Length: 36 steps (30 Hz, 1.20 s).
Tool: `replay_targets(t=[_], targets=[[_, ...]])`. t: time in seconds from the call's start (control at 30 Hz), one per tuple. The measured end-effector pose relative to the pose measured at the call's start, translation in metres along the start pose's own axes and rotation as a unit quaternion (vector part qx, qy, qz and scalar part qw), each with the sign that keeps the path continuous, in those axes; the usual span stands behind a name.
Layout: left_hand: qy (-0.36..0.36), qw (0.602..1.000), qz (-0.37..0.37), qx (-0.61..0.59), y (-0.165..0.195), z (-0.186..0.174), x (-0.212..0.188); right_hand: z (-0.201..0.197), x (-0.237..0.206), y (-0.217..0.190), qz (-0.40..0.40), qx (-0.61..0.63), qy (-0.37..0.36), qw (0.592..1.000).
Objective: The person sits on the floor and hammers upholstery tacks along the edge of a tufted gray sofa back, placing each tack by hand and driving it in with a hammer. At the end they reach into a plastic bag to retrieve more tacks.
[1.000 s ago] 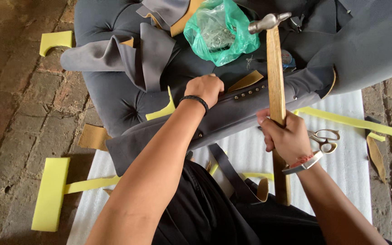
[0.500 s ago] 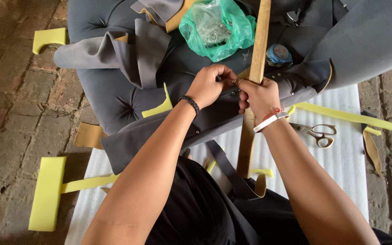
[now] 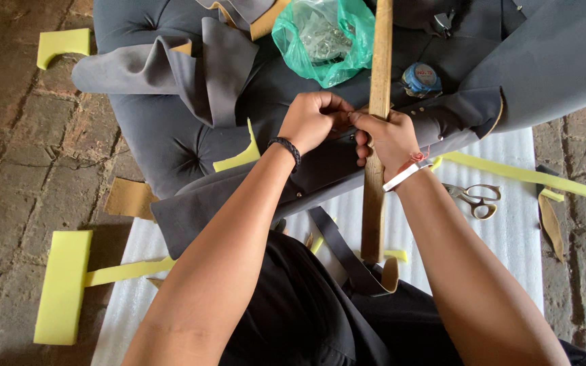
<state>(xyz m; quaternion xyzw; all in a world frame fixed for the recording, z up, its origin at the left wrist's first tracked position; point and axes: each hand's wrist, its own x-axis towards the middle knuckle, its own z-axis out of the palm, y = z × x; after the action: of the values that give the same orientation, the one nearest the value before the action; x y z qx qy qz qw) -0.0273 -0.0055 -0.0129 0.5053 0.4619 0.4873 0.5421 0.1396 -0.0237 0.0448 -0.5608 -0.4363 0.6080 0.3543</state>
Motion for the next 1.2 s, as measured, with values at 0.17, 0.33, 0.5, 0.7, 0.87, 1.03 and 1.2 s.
replay_targets(t=[0.17,0.33,0.5,0.7,0.87,1.03,1.2], targets=[[0.025,0.997,-0.064,0.035,-0.005,-0.006,0.003,-0.006,0.004,0.004,0.004,-0.022,-0.010,1.000],[0.014,0.994,-0.046,0.095,-0.007,-0.016,0.002,-0.008,0.016,0.006,0.054,-0.047,-0.009,0.997],[-0.018,0.937,-0.049,0.346,0.006,-0.018,-0.004,-0.012,0.023,0.001,0.074,-0.102,-0.015,0.992],[-0.027,0.911,-0.131,0.390,0.016,-0.011,-0.010,-0.018,0.026,-0.005,0.109,-0.187,-0.026,0.976],[-0.041,0.924,-0.080,0.373,0.004,-0.014,-0.003,-0.017,0.033,-0.006,0.117,-0.217,-0.053,0.968],[-0.050,0.932,-0.050,0.357,-0.007,-0.014,-0.001,-0.018,0.036,-0.005,0.120,-0.232,-0.067,0.963],[-0.072,0.935,0.003,0.347,-0.008,-0.015,-0.003,-0.018,0.037,0.000,0.108,-0.234,-0.062,0.964]])
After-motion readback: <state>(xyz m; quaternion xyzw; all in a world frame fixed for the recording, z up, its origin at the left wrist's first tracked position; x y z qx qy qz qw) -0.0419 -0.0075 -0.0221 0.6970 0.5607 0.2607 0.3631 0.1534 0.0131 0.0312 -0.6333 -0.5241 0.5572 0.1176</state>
